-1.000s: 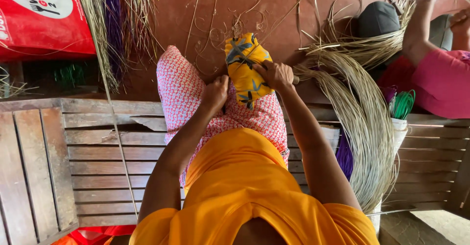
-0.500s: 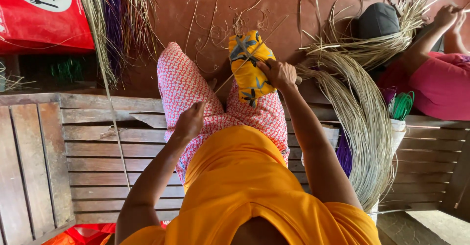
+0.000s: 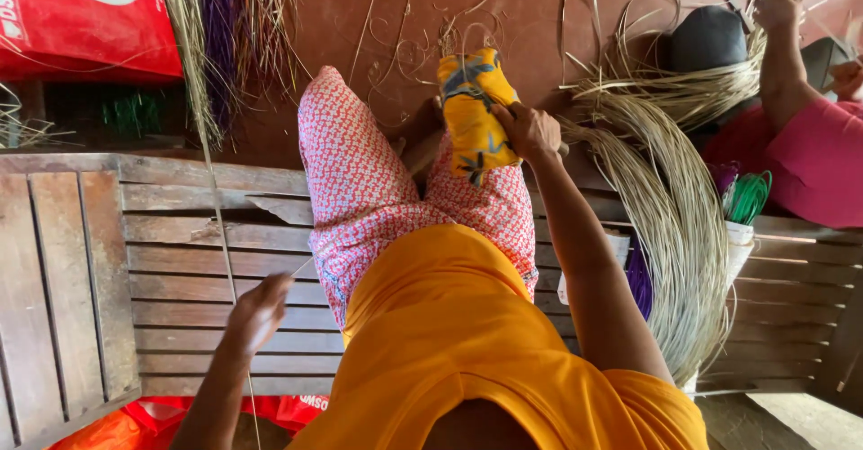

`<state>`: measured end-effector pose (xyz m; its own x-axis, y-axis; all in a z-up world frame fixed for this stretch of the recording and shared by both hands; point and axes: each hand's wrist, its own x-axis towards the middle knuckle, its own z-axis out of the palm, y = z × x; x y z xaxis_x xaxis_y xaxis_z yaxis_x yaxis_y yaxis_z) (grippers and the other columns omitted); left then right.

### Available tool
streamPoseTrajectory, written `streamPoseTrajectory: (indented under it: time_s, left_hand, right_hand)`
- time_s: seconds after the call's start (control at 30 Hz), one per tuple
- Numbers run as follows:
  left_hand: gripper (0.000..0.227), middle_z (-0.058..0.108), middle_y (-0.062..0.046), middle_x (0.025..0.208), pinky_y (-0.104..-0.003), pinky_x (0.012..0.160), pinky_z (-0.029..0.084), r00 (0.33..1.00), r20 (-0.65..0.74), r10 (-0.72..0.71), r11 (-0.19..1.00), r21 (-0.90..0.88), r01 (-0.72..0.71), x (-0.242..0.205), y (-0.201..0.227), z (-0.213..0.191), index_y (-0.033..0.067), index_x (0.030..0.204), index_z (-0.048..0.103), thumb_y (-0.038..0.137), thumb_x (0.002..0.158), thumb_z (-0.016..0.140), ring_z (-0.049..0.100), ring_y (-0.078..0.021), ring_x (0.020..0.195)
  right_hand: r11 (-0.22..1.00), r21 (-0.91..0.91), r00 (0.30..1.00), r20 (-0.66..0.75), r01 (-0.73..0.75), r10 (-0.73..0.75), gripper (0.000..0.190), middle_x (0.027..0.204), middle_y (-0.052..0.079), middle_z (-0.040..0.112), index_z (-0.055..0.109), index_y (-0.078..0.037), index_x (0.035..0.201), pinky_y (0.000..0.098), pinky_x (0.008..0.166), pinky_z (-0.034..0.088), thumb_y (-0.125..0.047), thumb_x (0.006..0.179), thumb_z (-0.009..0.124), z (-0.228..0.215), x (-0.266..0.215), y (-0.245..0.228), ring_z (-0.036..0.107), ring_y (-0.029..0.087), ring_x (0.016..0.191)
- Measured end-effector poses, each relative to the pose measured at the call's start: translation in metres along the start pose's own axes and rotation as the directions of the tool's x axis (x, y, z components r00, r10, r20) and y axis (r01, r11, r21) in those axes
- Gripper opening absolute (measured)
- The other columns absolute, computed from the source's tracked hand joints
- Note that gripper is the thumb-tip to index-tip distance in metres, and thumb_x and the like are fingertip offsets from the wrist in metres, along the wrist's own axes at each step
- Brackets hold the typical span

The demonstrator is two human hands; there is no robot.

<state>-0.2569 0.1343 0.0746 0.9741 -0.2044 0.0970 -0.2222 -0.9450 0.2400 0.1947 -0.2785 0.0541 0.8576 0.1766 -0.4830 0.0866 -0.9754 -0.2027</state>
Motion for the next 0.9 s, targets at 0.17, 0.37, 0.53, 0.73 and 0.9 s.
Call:
streamPoseTrajectory:
  time_s: [0.17,0.37,0.53,0.73,0.9]
  left_hand:
    - [0.013,0.07,-0.009,0.08,-0.035,0.054,0.057,0.919,0.028,-0.393,0.859,-0.345,0.378,-0.032,-0.013,-0.004,0.0104,0.109,0.065,0.007,0.099,0.057,0.066,-0.0243,0.061]
    - [0.015,0.074,-0.013,0.095,-0.039,0.072,0.058,0.833,0.174,-0.525,0.348,-0.849,0.397,0.132,0.02,0.093,0.0076,0.114,0.071,0.015,0.105,0.061,0.072,-0.0215,0.085]
    - [0.035,0.067,-0.023,0.096,-0.036,0.06,0.064,0.863,0.275,-0.424,0.234,-0.888,0.397,0.317,0.067,0.153,0.0131,0.135,0.063,0.006,0.1,0.061,0.072,-0.0304,0.074]
    - [0.031,0.064,0.006,0.051,-0.026,0.041,0.052,0.781,0.433,-0.45,0.295,-0.754,0.587,0.408,0.084,0.245,0.0265,0.117,0.076,0.025,0.088,0.066,0.063,-0.0105,0.045]
    - [0.036,0.06,-0.008,0.053,-0.028,0.026,0.041,0.693,0.57,-0.442,-0.074,-0.793,0.605,0.388,0.083,0.204,0.0159,0.123,0.074,0.017,0.088,0.066,0.05,-0.0134,0.038]
  right_hand:
    - [0.816,0.574,0.997,0.067,-0.068,0.036,0.049,0.071,0.021,0.059,0.065,-0.012,0.097,0.0485,0.051,0.044,-0.058,0.101,0.046,0.025,0.026,0.021,0.056,0.04,0.06]
    - [0.903,0.409,0.944,-0.331,0.13,0.015,0.063,0.072,0.026,0.067,0.07,-0.009,0.089,0.0561,0.066,0.047,-0.061,0.107,0.041,0.014,0.057,0.056,0.068,0.045,0.071]
    - [0.992,-0.033,0.973,-0.194,0.125,-0.129,0.062,0.076,0.023,0.07,0.063,-0.016,0.096,0.0596,0.077,0.054,-0.073,0.101,0.04,-0.007,0.014,0.014,0.072,0.046,0.084]
    - [0.961,-0.064,0.956,-0.104,0.27,-0.276,0.059,0.074,0.014,0.07,0.064,-0.017,0.093,0.0504,0.072,0.054,-0.072,0.101,0.043,0.003,-0.001,0.006,0.074,0.038,0.075]
    - [0.974,0.0,0.973,0.036,0.226,-0.226,0.062,0.086,0.018,0.074,0.07,-0.019,0.101,0.0545,0.081,0.054,-0.073,0.101,0.04,-0.007,-0.003,-0.002,0.072,0.043,0.09]
